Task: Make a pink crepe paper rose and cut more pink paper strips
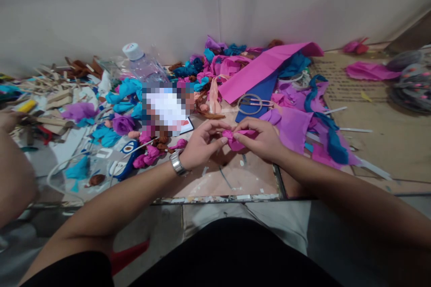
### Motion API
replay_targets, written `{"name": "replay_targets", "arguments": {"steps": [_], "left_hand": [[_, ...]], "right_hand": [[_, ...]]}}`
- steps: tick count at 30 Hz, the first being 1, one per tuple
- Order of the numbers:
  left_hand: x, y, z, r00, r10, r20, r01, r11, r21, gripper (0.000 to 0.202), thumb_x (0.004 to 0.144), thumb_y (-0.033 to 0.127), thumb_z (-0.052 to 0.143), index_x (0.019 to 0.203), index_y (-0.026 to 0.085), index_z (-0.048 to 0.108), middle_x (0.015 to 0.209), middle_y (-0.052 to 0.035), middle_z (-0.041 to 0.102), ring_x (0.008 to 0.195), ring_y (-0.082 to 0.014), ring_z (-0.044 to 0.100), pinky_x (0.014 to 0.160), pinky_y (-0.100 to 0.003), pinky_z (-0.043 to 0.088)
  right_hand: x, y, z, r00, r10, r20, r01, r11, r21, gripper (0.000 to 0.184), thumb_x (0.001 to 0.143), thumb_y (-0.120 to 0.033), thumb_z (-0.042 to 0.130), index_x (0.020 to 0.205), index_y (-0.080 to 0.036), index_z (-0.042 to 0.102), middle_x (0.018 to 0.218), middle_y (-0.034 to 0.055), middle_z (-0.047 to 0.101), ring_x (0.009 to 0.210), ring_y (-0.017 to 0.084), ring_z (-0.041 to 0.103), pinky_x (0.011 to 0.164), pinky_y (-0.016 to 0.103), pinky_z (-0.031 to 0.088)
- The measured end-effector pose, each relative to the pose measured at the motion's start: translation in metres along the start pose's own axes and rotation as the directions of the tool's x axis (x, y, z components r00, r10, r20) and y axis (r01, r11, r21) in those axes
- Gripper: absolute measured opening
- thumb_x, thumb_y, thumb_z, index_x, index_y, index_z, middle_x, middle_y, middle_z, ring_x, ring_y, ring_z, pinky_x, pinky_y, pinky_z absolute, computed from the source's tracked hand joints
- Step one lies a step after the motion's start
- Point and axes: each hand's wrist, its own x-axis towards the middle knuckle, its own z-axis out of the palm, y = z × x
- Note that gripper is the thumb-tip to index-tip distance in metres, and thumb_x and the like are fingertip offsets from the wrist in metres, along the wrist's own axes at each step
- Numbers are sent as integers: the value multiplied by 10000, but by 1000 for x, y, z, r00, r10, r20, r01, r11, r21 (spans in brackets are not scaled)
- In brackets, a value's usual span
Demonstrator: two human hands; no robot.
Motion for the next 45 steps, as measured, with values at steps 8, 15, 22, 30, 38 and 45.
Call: {"name": "replay_targets", "arguments": {"steps": [8,15,22,30,38,45], "left_hand": [[-1,-1,3,999,-44,19,45,995,-86,404,818,338,874,1143,188,688,1243,-94,759,1100,-140,762,946,-240,646],[-2,-4,5,997,-72,-9,70,991,-117,455,790,355,900,1138,184,660,1217,-92,759,1173,-166,753,992,-257,639],[0,-3,4,990,-58,-128,44,993,-113,531,724,365,946,1092,188,607,1075,-14,681,784,-42,690,711,-159,602],[1,-8,1,996,-40,-79,32,995,-96,514,731,321,946,1100,184,616,998,-20,714,926,-73,710,861,-187,614],[2,-6,0,996,-7,-84,1,998,-70,512,723,336,949,1088,187,623,984,-18,692,916,-76,677,848,-201,588],[1,-6,1,994,-33,-107,23,995,-99,531,702,326,962,1075,192,609,952,3,661,883,-59,659,802,-174,572]], "right_hand": [[0,-4,1,999,46,-15,-47,998,-44,149,922,-324,745,899,-178,764,906,43,758,822,147,694,787,271,544],[0,-3,3,999,34,-5,-34,999,-28,137,928,-315,746,920,-179,767,930,36,761,836,135,698,795,254,537],[0,2,5,998,61,8,-61,998,-9,185,935,-345,718,922,-163,748,902,36,735,822,135,671,771,259,502],[-3,9,4,992,92,89,-98,993,66,185,909,-283,721,1063,-181,732,1013,46,720,900,147,671,793,268,523],[-1,-1,-1,994,24,103,-29,999,39,203,935,-348,744,1048,-180,757,1015,51,755,926,155,705,860,285,560],[-1,-7,2,991,124,57,-126,992,30,207,906,-376,788,969,-179,783,923,43,771,818,139,701,674,224,518]]}}
